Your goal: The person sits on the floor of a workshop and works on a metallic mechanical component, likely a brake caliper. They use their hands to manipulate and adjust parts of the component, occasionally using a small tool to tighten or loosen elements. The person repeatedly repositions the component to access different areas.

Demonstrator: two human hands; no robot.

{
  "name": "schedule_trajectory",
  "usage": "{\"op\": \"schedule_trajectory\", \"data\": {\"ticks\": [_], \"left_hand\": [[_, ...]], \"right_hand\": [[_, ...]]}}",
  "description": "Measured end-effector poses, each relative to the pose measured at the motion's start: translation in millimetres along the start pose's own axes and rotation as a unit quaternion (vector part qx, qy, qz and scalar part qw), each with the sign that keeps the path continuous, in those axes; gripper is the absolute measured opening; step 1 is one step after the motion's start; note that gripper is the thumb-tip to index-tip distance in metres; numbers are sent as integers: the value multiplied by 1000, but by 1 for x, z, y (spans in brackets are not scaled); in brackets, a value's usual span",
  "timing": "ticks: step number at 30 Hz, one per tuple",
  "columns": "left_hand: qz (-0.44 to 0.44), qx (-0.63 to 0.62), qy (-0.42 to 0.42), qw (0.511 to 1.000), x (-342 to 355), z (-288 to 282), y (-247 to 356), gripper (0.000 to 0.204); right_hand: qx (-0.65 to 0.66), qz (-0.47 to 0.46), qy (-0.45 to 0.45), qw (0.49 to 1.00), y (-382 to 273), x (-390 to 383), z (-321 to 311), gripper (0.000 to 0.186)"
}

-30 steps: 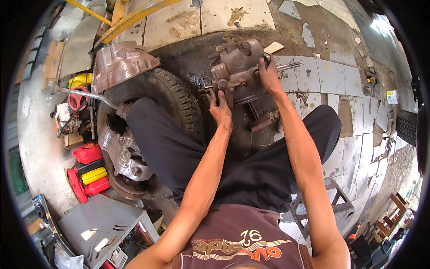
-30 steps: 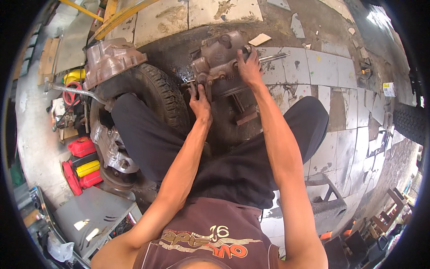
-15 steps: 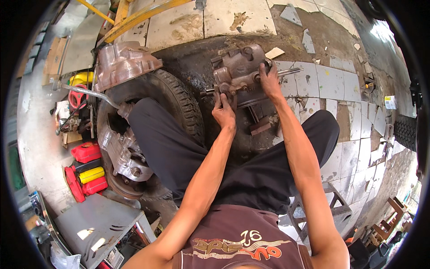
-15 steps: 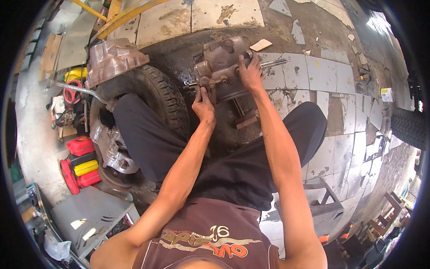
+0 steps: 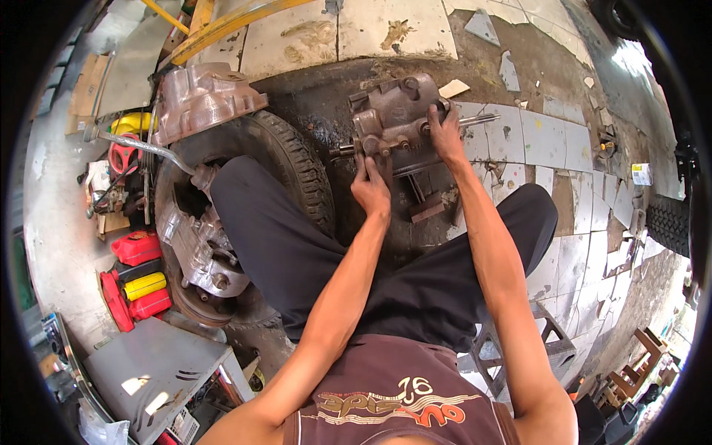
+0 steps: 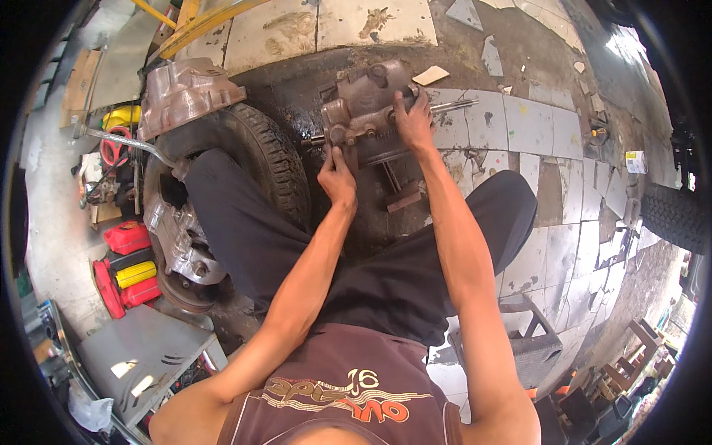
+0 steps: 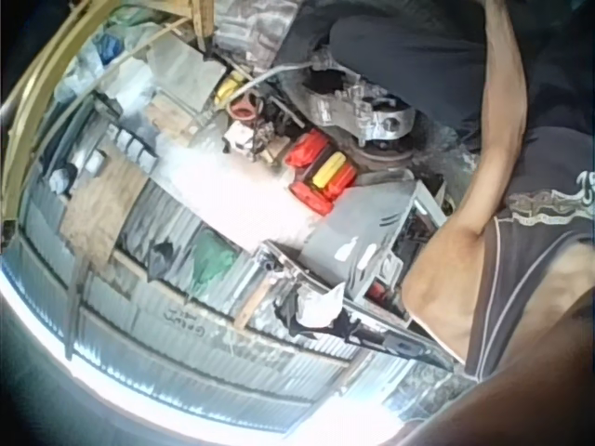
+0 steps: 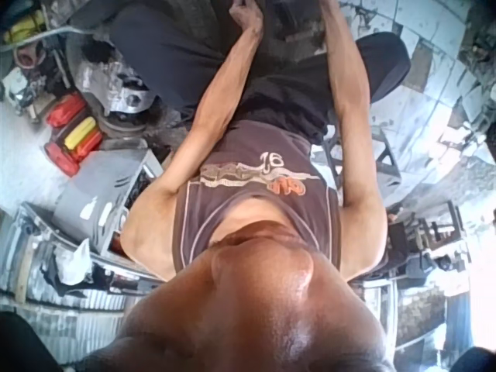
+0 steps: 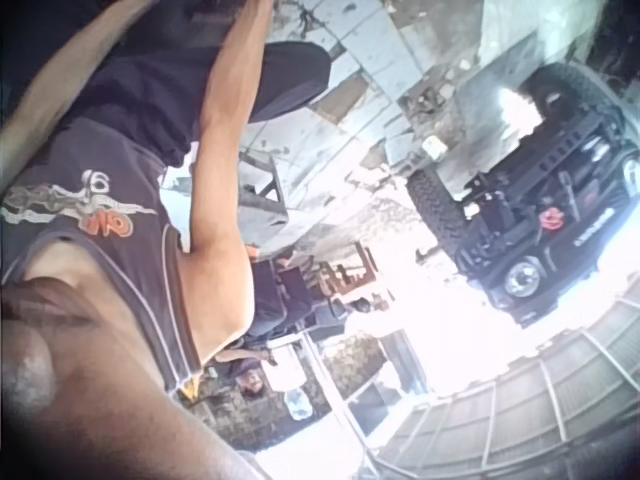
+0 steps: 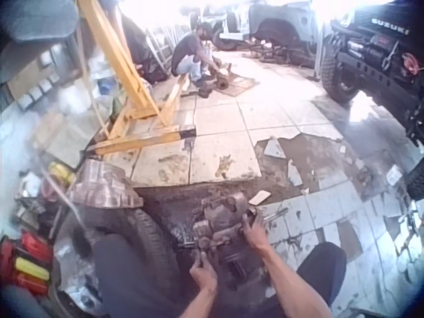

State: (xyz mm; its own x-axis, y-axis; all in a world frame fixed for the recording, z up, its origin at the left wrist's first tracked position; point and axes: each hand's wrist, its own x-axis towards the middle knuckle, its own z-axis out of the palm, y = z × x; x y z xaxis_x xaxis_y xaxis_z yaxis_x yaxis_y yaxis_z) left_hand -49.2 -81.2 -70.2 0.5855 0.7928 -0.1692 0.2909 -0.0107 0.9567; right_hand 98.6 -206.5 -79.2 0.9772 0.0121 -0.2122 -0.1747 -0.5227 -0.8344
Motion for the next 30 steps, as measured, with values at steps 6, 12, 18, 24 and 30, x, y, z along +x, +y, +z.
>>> {"op": "schedule_trajectory", "data": {"ticks": [6,12,18,24,30], "left_hand": [[-64,1,-39,997,-4,-10,15,44],[-41,-38,-80,995,11,-11,8,45],[-2,-14,-44,999,10,-13,-12,47],[41,16,-20,999,-4,-11,-15,50],[15,58,-26,998,-2,-10,-1,47]], "right_hand": [[0,5,4,1000,5,-5,1,90],[-11,-16,17,1000,7,0,3,93],[-17,-18,10,1000,-3,-2,6,94],[-22,-8,25,999,1,-4,5,94],[-22,-5,19,1000,3,-8,2,97]]}}
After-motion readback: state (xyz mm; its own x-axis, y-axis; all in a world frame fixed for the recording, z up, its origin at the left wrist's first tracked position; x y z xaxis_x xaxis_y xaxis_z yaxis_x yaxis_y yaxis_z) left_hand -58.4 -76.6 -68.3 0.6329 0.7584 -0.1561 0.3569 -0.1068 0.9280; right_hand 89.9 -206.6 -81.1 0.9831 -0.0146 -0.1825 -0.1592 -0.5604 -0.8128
